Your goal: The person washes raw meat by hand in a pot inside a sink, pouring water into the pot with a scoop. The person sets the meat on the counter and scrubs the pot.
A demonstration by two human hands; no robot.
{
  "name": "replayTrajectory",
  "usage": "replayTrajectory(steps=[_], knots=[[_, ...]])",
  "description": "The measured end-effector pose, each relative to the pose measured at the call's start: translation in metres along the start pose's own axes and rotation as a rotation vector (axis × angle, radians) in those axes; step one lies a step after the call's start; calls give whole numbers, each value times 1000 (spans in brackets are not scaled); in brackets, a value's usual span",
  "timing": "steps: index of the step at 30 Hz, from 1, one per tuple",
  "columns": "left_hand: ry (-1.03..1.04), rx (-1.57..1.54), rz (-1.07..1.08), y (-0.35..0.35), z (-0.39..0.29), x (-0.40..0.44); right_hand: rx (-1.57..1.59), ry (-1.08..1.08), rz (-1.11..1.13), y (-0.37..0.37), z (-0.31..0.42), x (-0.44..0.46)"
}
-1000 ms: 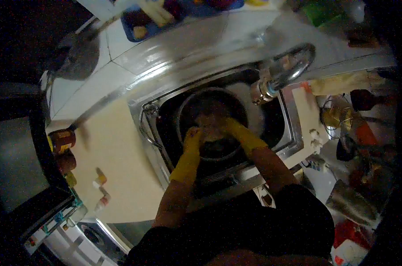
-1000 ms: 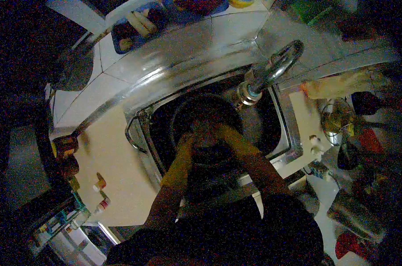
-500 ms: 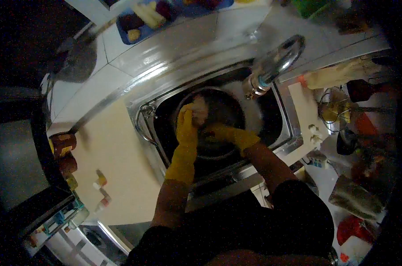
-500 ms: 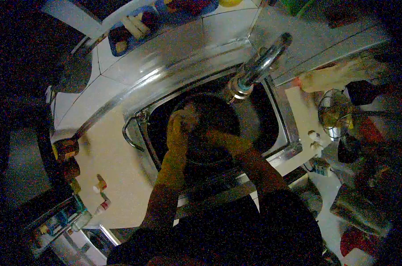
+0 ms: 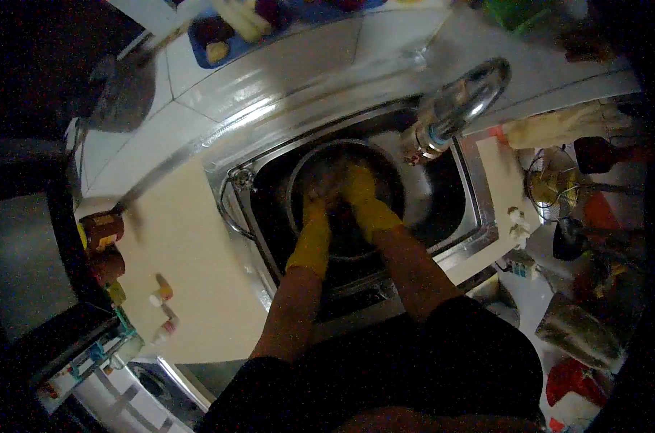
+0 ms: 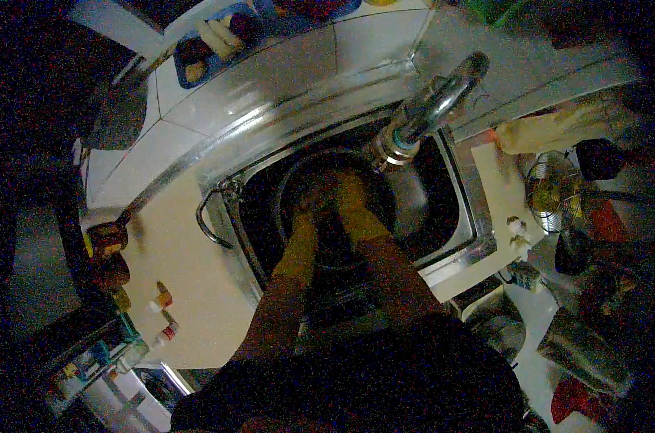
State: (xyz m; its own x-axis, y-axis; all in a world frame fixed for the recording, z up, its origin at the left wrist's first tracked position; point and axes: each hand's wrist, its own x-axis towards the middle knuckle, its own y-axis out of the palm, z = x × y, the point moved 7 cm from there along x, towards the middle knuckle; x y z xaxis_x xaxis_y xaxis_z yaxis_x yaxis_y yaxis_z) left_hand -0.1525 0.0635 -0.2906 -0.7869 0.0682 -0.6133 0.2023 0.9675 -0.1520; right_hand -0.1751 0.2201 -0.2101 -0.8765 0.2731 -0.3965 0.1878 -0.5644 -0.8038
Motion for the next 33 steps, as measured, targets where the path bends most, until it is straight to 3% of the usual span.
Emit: replayTrajectory(steps=[1,5,10,12,15,19,22,24,27,29,32,33], knots=[[-31,-122,24,-1,-5,2,5,-1,-9,38,-16,15],[-148,-445,109,-4,-19,2,524,-295,96,1,67,-62],[-231,-517,150,19,-13,-14,369,-335,74,-19,89,-77],[-232,-524,164,37,-12,-11,296,-15,-103,-11,26,-25],[-228,-568,212,43,-26,-6,277,9,-181,-11,-6,4],[-222,-623,267,24,-33,4,392,-33,-407,-27,13,-5],[-301,-619,302,19,-7,12,658,214,-114,4,45,-44],[-396,-616,326,20,22,12,738,16,-40,35,53,-53],[-452,-599,355,20,35,8,587,-72,-261,16,73,-80],[-421,-589,375,28,20,10,711,-82,-290,23,60,-66],[-345,-593,397,34,-8,9,349,245,-191,18,14,-8],[-329,-598,397,34,-20,4,159,178,-233,11,5,1]])
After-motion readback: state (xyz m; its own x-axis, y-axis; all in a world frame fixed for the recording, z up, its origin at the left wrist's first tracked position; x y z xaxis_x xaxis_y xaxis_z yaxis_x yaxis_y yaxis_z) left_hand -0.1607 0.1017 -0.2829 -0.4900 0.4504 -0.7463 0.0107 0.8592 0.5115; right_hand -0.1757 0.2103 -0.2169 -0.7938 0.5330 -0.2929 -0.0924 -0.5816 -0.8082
